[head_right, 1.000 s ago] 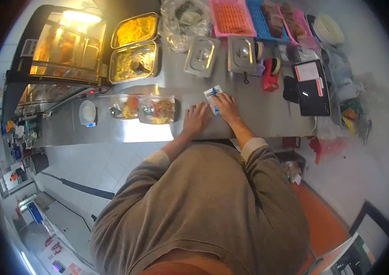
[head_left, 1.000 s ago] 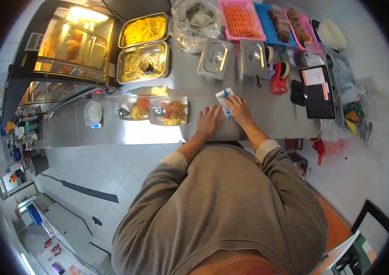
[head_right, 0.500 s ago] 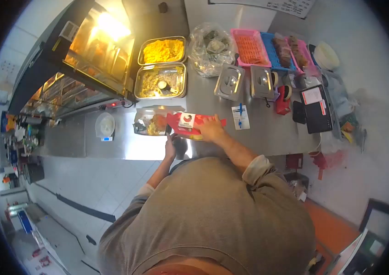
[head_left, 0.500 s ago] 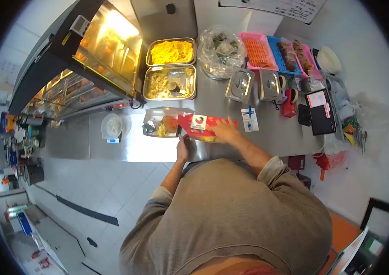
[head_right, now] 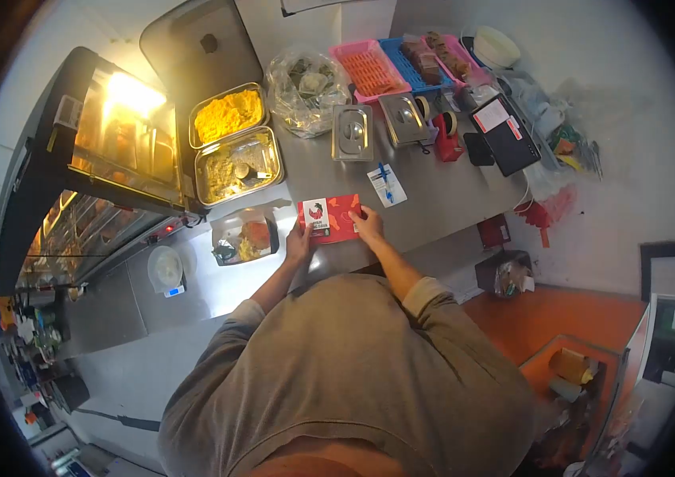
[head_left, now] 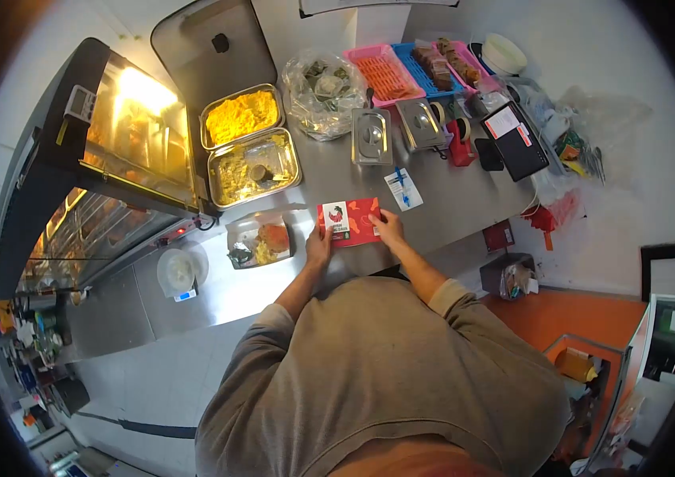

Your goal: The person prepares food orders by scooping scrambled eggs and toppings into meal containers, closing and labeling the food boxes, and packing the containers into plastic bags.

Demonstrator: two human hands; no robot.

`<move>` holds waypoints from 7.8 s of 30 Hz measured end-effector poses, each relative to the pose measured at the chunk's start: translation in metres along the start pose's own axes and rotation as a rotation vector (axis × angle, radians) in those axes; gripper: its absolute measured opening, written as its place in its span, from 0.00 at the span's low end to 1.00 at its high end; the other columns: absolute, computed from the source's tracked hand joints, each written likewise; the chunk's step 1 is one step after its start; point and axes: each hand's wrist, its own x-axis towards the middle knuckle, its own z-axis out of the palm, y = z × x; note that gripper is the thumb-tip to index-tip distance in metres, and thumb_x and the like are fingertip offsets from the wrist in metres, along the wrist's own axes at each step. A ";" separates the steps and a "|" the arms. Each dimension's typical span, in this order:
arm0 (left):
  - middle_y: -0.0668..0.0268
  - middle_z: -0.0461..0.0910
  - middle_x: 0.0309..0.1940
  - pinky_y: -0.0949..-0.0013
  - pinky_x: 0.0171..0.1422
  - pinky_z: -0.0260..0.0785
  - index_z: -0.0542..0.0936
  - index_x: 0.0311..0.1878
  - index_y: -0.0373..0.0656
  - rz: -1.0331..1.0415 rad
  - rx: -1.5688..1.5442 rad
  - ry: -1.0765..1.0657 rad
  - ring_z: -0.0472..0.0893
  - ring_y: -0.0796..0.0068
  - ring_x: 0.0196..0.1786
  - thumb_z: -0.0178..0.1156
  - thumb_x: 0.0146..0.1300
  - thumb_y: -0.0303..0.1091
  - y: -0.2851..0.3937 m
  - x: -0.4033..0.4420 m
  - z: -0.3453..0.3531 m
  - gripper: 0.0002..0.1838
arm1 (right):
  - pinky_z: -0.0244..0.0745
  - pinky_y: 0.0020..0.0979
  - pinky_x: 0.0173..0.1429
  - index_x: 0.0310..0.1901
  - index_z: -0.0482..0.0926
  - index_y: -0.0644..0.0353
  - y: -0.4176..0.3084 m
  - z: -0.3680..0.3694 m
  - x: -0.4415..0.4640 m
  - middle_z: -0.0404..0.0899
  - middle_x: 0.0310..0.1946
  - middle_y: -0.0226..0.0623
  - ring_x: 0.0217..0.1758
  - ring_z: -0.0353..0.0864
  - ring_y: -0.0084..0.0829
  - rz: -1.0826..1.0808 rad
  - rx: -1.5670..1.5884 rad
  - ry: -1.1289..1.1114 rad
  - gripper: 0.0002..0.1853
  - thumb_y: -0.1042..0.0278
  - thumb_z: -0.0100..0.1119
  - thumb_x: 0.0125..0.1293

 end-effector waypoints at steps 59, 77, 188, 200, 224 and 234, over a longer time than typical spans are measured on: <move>0.45 0.54 0.67 0.40 0.65 0.55 0.67 0.64 0.59 0.982 0.815 -0.679 0.57 0.39 0.66 0.73 0.38 0.53 0.081 0.021 0.103 0.45 | 0.65 0.41 0.62 0.61 0.69 0.52 0.034 -0.037 -0.122 0.69 0.58 0.48 0.61 0.68 0.42 -0.425 -0.348 0.012 0.26 0.62 0.61 0.61; 0.50 0.54 0.67 0.43 0.63 0.58 0.74 0.58 0.66 0.939 0.610 -0.696 0.60 0.41 0.63 0.76 0.34 0.44 0.142 -0.021 0.149 0.40 | 0.73 0.29 0.42 0.51 0.79 0.57 0.115 -0.367 -0.031 0.81 0.41 0.29 0.39 0.77 0.25 0.156 0.109 0.045 0.22 0.49 0.59 0.64; 0.50 0.77 0.45 0.59 0.53 0.68 0.73 0.52 0.36 -0.277 -0.479 1.005 0.77 0.54 0.50 0.60 0.54 0.66 -0.060 -0.120 -0.046 0.39 | 0.72 0.30 0.52 0.64 0.67 0.62 -0.105 0.165 0.039 0.75 0.53 0.45 0.49 0.76 0.35 -0.255 -0.214 -1.053 0.28 0.60 0.59 0.65; 0.45 0.82 0.35 0.55 0.48 0.73 0.84 0.35 0.36 -0.467 -0.524 0.994 0.82 0.50 0.41 0.58 0.52 0.62 -0.029 -0.118 -0.066 0.32 | 0.72 0.31 0.51 0.62 0.69 0.65 -0.110 0.147 0.040 0.76 0.51 0.44 0.49 0.76 0.35 -0.015 -0.166 -0.961 0.26 0.57 0.56 0.67; 0.47 0.59 0.66 0.40 0.68 0.56 0.54 0.73 0.54 0.656 0.762 -0.510 0.55 0.36 0.69 0.70 0.43 0.48 -0.083 0.024 -0.123 0.53 | 0.59 0.45 0.70 0.58 0.72 0.53 -0.058 0.067 -0.026 0.67 0.61 0.46 0.70 0.60 0.50 -1.077 -0.613 -0.562 0.33 0.62 0.70 0.47; 0.46 0.47 0.72 0.42 0.67 0.56 0.59 0.71 0.49 0.971 1.029 -0.668 0.56 0.34 0.67 0.75 0.34 0.50 -0.049 0.013 -0.114 0.57 | 0.74 0.38 0.60 0.56 0.74 0.55 -0.022 0.051 -0.082 0.67 0.64 0.38 0.70 0.62 0.41 -1.161 -0.889 -0.603 0.22 0.63 0.57 0.58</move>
